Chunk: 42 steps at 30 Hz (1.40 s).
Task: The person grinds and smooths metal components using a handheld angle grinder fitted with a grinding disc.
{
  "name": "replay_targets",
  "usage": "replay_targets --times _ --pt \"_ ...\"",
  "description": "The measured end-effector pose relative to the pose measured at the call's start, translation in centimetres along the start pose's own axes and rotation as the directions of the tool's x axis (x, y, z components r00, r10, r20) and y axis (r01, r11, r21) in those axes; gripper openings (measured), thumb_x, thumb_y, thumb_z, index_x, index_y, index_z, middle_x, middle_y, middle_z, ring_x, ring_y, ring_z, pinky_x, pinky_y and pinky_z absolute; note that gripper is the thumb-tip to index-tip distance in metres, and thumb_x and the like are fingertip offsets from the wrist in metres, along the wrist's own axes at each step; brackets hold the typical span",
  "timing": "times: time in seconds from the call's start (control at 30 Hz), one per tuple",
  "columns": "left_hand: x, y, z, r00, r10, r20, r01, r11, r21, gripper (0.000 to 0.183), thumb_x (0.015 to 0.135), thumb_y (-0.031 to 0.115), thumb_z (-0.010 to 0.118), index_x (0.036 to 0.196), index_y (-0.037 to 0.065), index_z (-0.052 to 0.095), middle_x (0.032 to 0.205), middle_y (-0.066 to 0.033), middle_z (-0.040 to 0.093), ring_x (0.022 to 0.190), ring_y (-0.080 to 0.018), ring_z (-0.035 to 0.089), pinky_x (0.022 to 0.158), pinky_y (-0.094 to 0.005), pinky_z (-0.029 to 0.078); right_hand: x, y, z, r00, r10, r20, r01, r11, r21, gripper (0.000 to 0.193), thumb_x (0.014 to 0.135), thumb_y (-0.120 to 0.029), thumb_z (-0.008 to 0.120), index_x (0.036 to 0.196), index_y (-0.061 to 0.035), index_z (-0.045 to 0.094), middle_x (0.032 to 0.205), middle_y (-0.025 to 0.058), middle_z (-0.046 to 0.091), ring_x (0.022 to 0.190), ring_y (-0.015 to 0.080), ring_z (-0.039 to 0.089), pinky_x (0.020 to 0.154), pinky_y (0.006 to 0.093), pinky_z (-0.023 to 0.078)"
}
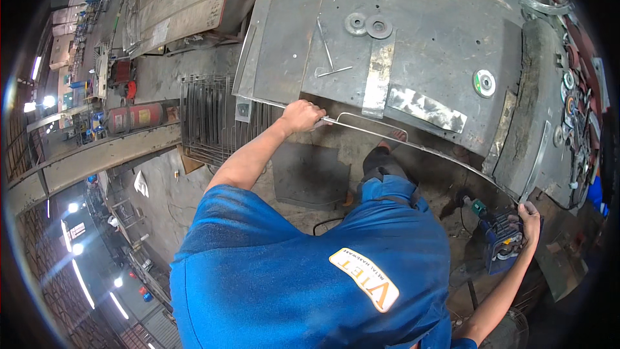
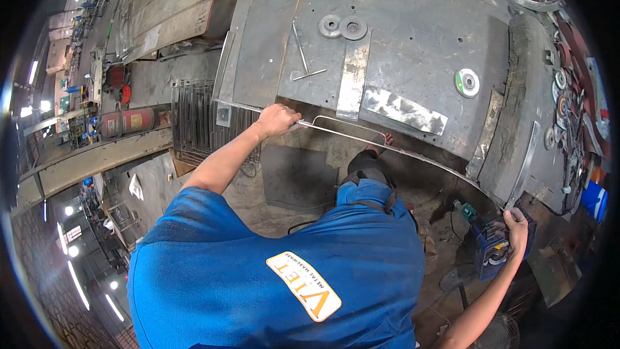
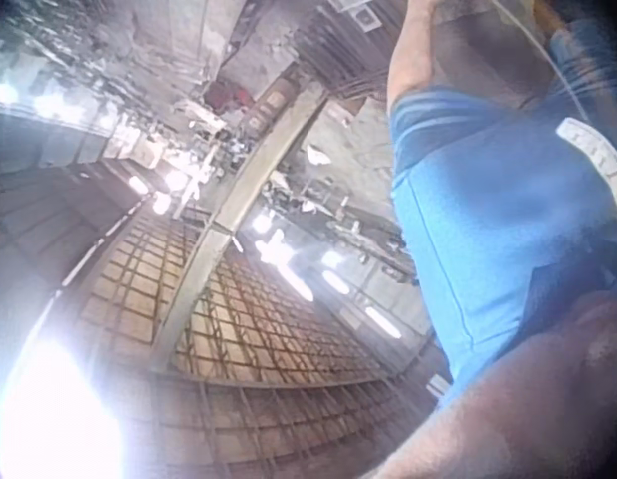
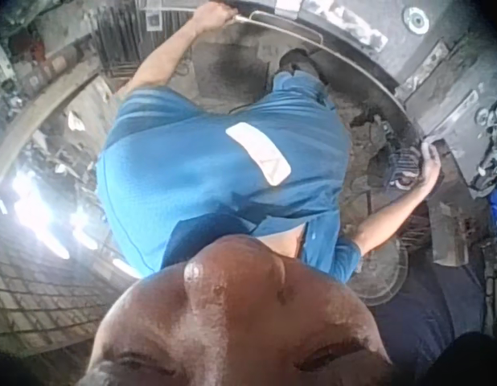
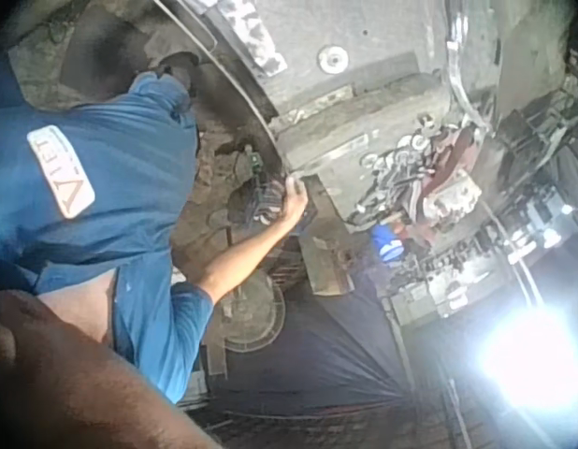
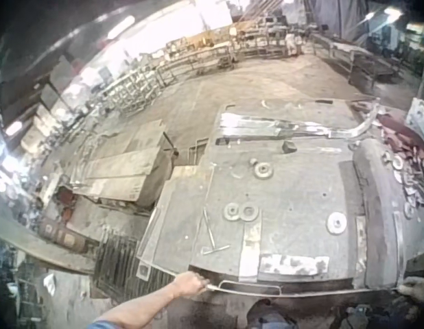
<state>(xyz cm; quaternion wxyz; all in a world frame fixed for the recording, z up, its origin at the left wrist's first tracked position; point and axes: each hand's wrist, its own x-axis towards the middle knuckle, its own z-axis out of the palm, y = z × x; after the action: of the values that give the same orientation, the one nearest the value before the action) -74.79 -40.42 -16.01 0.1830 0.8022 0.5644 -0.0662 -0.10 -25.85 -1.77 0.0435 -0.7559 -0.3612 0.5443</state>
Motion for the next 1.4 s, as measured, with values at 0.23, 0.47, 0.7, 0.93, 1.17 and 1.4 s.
replay_targets --times 0.23,0.47,0.7,0.93,1.17,1.4 --pt "-1.7 1.1 0.7 0.991 -0.133 -0.011 0.133 0.991 0.03 0.032 0.087 0.042 0.064 0.104 0.016 0.072 0.096 -0.0073 0.072 0.091 -0.0257 0.069 0.078 -0.04 0.055 -1.0 -1.4 1.0 0.979 -0.187 0.087 0.192 0.98 -0.058 0.038 0.093 -0.031 0.068 0.114 -0.0001 0.066 0.093 0.0057 0.068 0.078 0.0148 0.066 0.069 0.0298 0.054" --pt "3.0 7.6 -2.7 0.973 -0.039 -0.228 0.025 0.998 -0.063 0.033 0.086 0.031 0.071 0.1 0.002 0.065 0.099 -0.0159 0.064 0.094 -0.0349 0.06 0.084 -0.0429 0.046 -2.1 -0.8 1.2 0.993 -0.113 -0.029 0.114 0.993 0.033 0.035 0.087 -0.032 0.076 0.103 -0.002 0.069 0.089 0.0057 0.071 0.071 0.0143 0.069 0.059 0.0289 0.056" --pt "14.5 27.4 -9.3 0.835 -0.02 -0.55 -0.258 0.868 -0.425 0.019 0.089 0.018 0.071 0.098 0.003 0.066 0.094 -0.0158 0.066 0.091 -0.0335 0.062 0.083 -0.0407 0.048 -0.5 1.6 1.9 0.973 -0.222 -0.067 0.231 0.938 0.257 0.053 0.083 -0.034 0.081 0.112 0.0063 0.064 0.091 0.011 0.07 0.073 0.0151 0.068 0.055 0.0267 0.053" --pt "31.4 42.7 -17.0 0.739 0.002 -0.673 -0.402 0.803 -0.439 0.03 0.089 0.019 0.072 0.11 0.0 0.062 0.111 -0.0185 0.064 0.106 -0.035 0.06 0.094 -0.0407 0.046 1.7 4.8 3.2 0.912 -0.406 0.061 0.358 0.859 0.367 0.056 0.092 -0.044 0.067 0.117 0.0056 0.062 0.099 0.0106 0.069 0.08 0.0138 0.066 0.06 0.0274 0.052" --pt "46.5 47.8 -16.7 0.71 -0.291 -0.641 0.066 0.934 -0.351 0.064 0.089 0.043 0.066 0.13 -0.004 0.049 0.134 -0.0303 0.047 0.129 -0.0453 0.042 0.109 -0.0492 0.035 4.2 6.1 2.7 0.866 -0.474 0.161 0.415 0.859 0.301 0.089 0.083 -0.062 0.069 0.123 0.0161 0.054 0.098 0.0232 0.068 0.079 0.024 0.069 0.074 0.0358 0.054" --pt "47.9 49.0 -14.4 0.589 -0.264 -0.763 0.177 0.964 -0.197 0.064 0.092 0.045 0.064 0.131 -0.003 0.05 0.137 -0.0315 0.047 0.13 -0.0466 0.042 0.109 -0.0509 0.035 6.2 5.3 0.9 0.795 -0.582 0.167 0.583 0.811 0.048 0.096 0.074 -0.071 0.069 0.109 0.0177 0.055 0.103 0.0369 0.062 0.104 0.0465 0.063 0.09 0.0462 0.048"
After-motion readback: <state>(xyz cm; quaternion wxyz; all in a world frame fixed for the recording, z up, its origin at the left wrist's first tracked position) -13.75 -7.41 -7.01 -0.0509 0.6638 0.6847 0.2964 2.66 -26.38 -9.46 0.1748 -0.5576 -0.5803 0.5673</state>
